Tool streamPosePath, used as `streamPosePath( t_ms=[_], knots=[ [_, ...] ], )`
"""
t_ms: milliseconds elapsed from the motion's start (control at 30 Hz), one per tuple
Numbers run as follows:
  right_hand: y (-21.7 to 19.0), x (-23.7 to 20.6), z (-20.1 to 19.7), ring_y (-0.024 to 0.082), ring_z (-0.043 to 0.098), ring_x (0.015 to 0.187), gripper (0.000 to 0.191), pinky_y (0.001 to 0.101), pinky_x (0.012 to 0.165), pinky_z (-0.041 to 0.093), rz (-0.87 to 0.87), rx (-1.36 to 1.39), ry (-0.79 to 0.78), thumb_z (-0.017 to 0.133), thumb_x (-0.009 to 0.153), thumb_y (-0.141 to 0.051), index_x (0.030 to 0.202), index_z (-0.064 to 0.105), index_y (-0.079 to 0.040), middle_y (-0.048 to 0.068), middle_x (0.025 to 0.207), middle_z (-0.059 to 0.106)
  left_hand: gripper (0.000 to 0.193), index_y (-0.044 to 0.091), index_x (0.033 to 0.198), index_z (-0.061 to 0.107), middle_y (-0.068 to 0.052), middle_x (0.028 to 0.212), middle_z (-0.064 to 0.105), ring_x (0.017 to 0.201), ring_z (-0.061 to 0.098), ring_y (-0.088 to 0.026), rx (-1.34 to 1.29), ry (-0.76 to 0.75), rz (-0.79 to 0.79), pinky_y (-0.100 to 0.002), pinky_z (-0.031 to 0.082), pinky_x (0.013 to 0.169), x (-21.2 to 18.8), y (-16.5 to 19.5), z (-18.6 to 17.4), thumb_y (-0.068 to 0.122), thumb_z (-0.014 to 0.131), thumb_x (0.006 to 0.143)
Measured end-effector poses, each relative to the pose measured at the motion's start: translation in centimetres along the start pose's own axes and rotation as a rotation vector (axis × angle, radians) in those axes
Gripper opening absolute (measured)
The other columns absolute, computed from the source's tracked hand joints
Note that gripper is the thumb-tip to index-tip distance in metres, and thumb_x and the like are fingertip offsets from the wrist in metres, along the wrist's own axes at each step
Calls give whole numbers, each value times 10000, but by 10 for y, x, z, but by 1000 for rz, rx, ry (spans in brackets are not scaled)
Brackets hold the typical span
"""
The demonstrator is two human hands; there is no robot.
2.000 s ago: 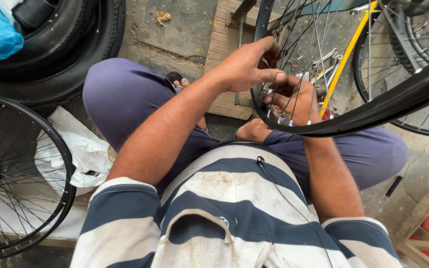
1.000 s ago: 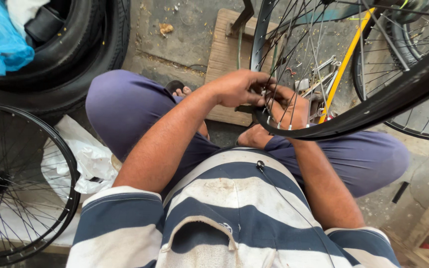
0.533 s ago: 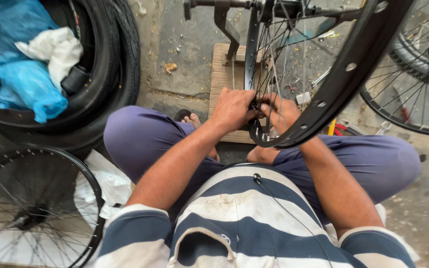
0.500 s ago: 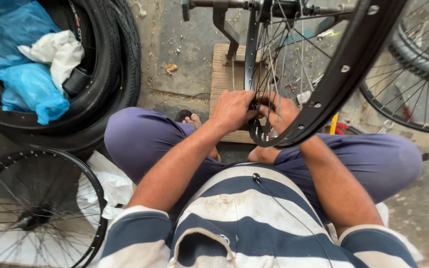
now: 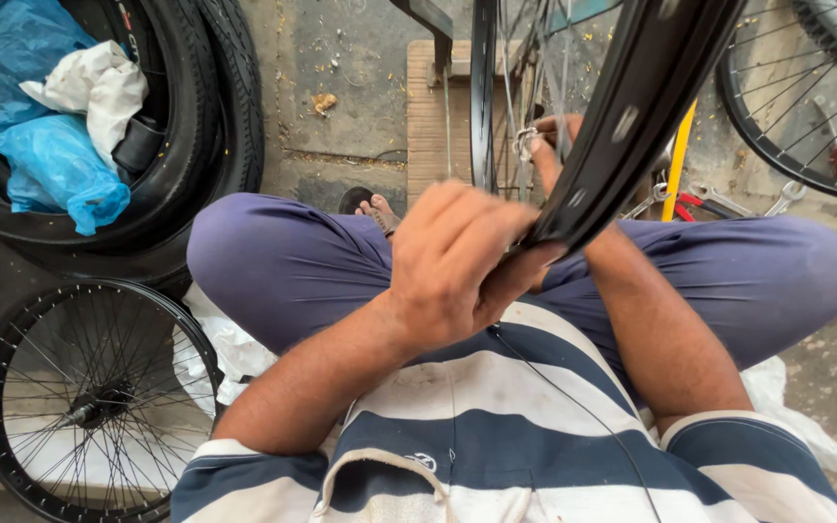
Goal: The person sits on the ground in front of a bicycle wheel held in a truing stand. The person turns the wheel, works on the hub and axle area by hand, and uses a small tool on the rim spokes, rotating the wheel between adjustments.
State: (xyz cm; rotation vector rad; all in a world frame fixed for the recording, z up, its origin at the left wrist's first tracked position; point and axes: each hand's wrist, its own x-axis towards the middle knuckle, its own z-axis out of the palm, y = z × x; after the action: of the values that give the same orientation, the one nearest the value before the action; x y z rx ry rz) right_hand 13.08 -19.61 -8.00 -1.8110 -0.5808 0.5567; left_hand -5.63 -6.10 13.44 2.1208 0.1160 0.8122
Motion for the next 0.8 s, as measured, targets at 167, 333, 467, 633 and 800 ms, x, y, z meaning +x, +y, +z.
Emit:
streamPosePath(
  t_ms=[167, 333, 467, 633, 800],
  knots=[
    [-16, -22, -33, 145, 647, 933, 241, 292, 792, 539, 83, -202, -53, 739, 1017, -97, 1221, 651, -4, 63, 1022, 659, 358, 63, 1103, 655, -71, 979, 672, 912, 652, -266, 267, -295, -59, -391, 493, 811, -45, -44, 20, 174, 789, 790],
    [-5, -29, -36, 109, 633, 817, 290, 244, 645, 527, 279, 325, 48, 729, 929, -109, 1192, 634, -34, 20, 983, 653, 350, 43, 1118, 653, -62, 921, 651, 873, 645, -250, 325, -247, -84, -387, 480, 792, -77, -65, 33, 197, 795, 838],
    [14, -34, -44, 104, 608, 908, 223, 235, 759, 514, 72, 16, -136, 703, 1015, -138, 1185, 632, -11, 43, 1041, 637, 336, 43, 1116, 652, -53, 923, 649, 870, 642, -238, 346, -215, -62, -380, 485, 793, -80, -63, 33, 186, 798, 849],
    [21, -28, -35, 109, 619, 846, 292, 262, 738, 531, 326, -41, -221, 665, 978, -167, 1220, 710, -11, 45, 968, 672, 356, 39, 1126, 655, -49, 960, 671, 859, 640, -225, 350, -192, -43, -371, 481, 772, -78, -61, 30, 191, 809, 843],
    [18, -23, -22, 96, 648, 816, 315, 274, 719, 550, 363, -104, -300, 705, 919, -193, 1175, 711, -11, 15, 931, 693, 363, 43, 1139, 657, -45, 978, 680, 866, 645, -220, 345, -193, -52, -367, 482, 772, -80, -60, 29, 184, 807, 840]
  ],
)
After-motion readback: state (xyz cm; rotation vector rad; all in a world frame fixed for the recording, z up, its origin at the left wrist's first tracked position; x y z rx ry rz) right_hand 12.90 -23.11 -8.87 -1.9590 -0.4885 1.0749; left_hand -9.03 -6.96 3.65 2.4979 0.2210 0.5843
